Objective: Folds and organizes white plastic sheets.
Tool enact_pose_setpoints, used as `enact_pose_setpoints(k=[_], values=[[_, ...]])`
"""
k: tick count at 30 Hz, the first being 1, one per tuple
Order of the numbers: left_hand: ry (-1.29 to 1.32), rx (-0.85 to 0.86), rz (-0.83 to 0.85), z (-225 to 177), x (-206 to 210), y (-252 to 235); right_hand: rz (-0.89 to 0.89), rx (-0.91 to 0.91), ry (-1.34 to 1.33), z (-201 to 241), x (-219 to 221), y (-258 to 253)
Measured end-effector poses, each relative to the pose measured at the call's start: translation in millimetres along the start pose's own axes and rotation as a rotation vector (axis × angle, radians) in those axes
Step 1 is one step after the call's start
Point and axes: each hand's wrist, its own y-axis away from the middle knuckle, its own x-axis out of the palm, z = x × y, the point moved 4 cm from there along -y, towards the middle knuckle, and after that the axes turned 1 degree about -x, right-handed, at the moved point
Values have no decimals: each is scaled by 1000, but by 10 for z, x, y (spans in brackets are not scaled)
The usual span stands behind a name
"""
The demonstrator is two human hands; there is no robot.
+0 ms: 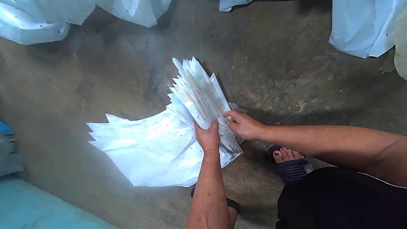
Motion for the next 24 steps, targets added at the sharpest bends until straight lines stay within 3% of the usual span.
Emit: enact_pose_setpoints(k=[5,10,17,24], values=[[18,4,-1,2,-1,-8,-48,-123,314,5,91,-11],[17,5,-5,2,1,-12,-76,-112,374,32,116,4],[39,9,4,-4,5,-14,-136,-80,42,41,44,11],[69,12,24,10,4,-16,-87,-51,-253,35,54,-24]])
